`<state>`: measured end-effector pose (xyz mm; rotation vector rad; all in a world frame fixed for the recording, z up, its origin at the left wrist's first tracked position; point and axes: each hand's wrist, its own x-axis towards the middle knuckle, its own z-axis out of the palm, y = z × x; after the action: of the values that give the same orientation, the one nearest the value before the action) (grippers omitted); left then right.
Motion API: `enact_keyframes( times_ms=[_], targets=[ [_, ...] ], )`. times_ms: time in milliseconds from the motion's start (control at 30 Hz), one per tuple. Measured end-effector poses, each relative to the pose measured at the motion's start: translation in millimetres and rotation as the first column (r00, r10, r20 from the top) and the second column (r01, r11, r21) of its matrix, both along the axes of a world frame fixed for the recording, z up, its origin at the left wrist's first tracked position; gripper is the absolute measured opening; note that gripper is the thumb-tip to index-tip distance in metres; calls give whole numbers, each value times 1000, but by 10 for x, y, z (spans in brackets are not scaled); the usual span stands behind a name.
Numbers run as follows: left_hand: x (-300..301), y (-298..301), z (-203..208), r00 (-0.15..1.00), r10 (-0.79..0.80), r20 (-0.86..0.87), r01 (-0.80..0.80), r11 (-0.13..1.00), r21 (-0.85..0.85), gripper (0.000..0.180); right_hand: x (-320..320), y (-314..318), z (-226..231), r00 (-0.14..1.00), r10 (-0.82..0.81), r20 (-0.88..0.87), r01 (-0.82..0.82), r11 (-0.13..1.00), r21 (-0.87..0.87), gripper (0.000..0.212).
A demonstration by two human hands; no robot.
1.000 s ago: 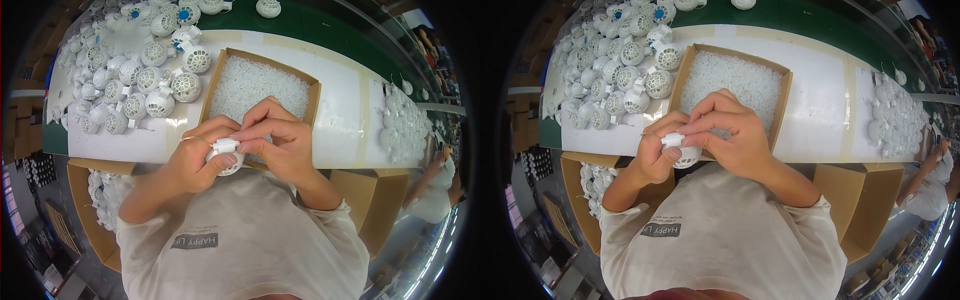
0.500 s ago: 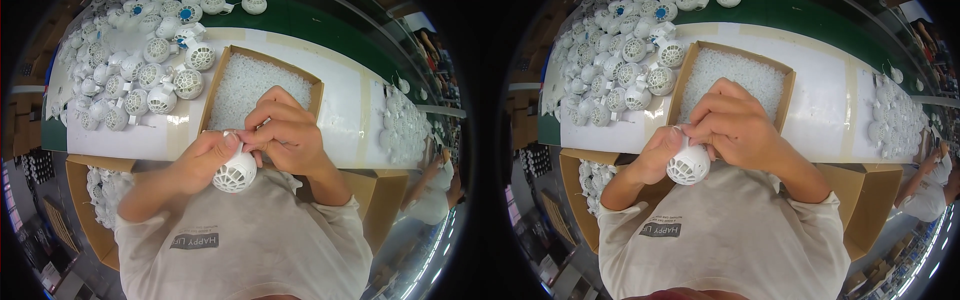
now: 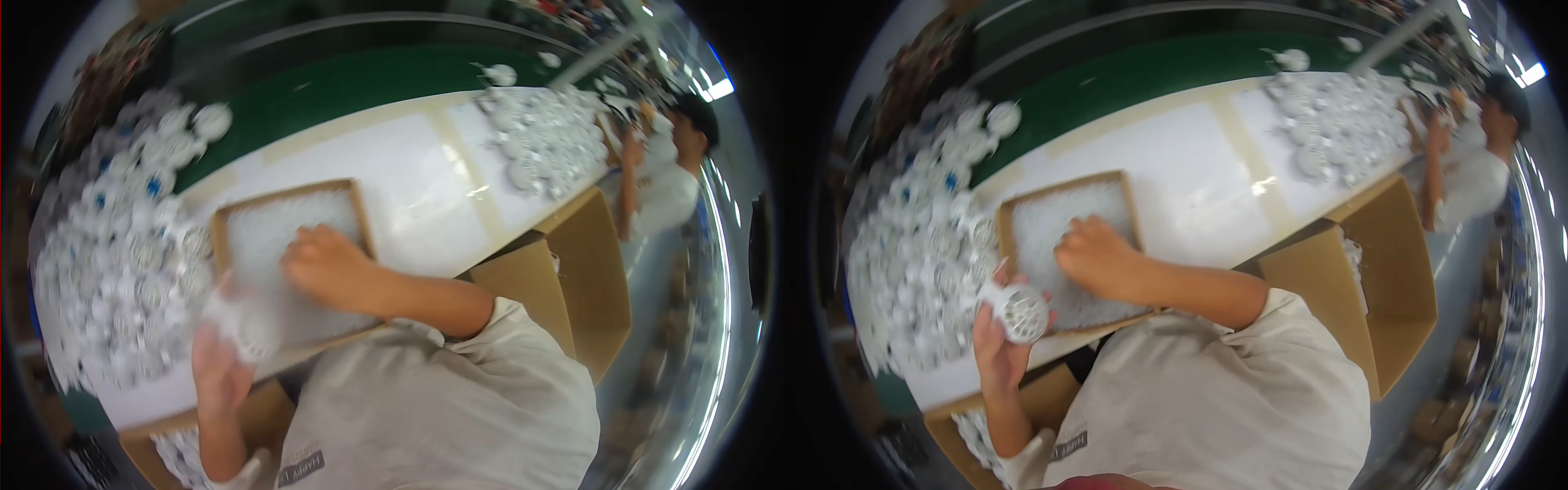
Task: Attaching strings to white spherical plastic product housings at an assembly line workbench.
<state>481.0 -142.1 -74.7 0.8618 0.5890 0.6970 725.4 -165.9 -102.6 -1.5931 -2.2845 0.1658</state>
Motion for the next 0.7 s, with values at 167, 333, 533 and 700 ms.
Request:
enact_keyframes(
  times_ms=[167,333,533,700],
  targets=[
    [112,-250,29,973,230,23,-227,970,-87,109,249,-177,77,989,58,-137,-68,995,-73,11],
    [-92,-471,94,948,259,-183,-205,941,269,110,-148,-288,16,969,158,-192,-195,963,-189,14],
    [-223,-435,112,946,310,-98,-320,942,-107,92,-335,-30,-299,860,58,-507,-171,969,-179,13],
    [-543,-195,-288,963,269,17,-269,963,-32,56,-423,-157,34,638,-258,-725,-25,935,-354,19]
  ],
)
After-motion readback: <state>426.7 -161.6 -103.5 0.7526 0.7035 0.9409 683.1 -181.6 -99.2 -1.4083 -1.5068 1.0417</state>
